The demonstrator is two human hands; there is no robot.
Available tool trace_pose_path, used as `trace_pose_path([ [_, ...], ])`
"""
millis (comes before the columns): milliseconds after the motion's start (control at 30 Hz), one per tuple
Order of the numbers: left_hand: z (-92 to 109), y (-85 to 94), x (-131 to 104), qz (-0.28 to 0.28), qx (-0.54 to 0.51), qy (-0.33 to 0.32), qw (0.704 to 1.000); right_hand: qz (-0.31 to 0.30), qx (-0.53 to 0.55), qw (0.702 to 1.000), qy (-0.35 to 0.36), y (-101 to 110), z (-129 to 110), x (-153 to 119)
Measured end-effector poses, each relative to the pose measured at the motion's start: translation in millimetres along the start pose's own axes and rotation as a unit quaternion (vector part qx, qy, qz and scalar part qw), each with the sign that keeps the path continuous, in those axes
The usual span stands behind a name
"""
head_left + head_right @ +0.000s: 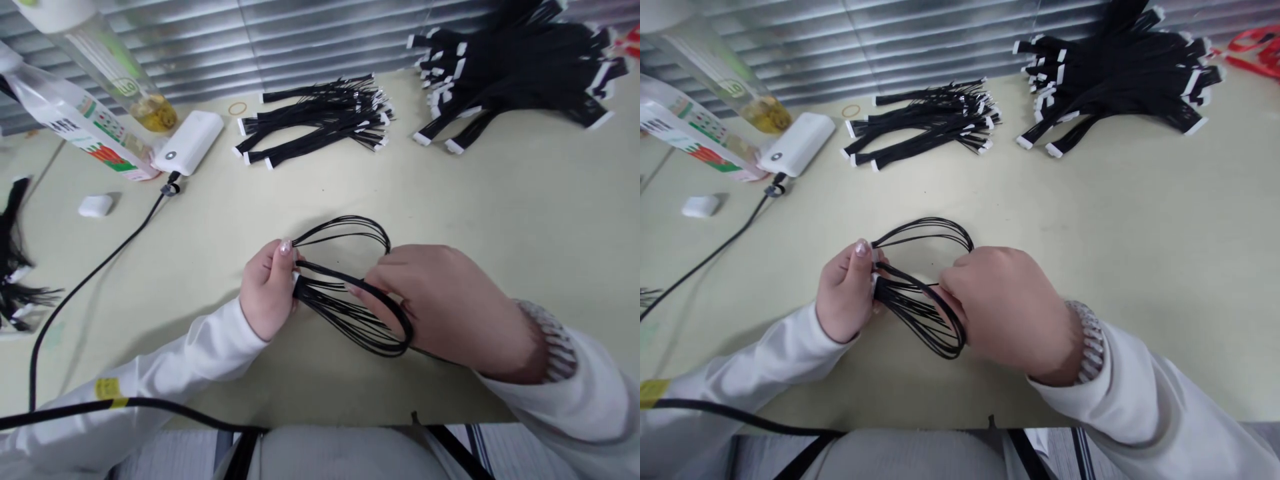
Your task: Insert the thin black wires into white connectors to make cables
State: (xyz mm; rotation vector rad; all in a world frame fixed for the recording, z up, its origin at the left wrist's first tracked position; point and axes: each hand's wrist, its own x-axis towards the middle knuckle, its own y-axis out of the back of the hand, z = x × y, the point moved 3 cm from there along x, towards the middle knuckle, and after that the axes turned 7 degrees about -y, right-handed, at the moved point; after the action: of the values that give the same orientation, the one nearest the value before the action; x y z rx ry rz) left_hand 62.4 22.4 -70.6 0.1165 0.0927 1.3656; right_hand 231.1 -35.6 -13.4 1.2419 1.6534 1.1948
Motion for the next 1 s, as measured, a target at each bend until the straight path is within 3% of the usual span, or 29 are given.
trace_pose_path([
  [133, 0.6, -0.3, -0.8, -0.007, -0.008, 0.001, 1.000, -0.075, 0.065, 0.995, -0.019, -11.5, 3.6, 7.0],
  [267, 2.1, -0.8, -1.7, -0.014, 0.001, -0.002, 1.000, -0.080, 0.176, 0.981, -0.001, -17.5, -2.1, 12.5],
  [433, 3.7, -0.2, -2.9, -0.018, 0.015, -0.018, 1.000, -0.072, 0.234, 0.970, 0.014, -21.0, -7.6, 14.1],
  [833, 6.9, -0.6, -3.5, -0.044, 0.043, -0.049, 0.997, -0.071, 0.227, 0.971, 0.011, -24.7, -11.8, 10.4],
  [1000, 6.8, -0.7, -3.9, -0.042, 0.059, -0.040, 0.997, -0.040, 0.134, 0.990, 0.029, -17.8, -7.4, 8.9],
])
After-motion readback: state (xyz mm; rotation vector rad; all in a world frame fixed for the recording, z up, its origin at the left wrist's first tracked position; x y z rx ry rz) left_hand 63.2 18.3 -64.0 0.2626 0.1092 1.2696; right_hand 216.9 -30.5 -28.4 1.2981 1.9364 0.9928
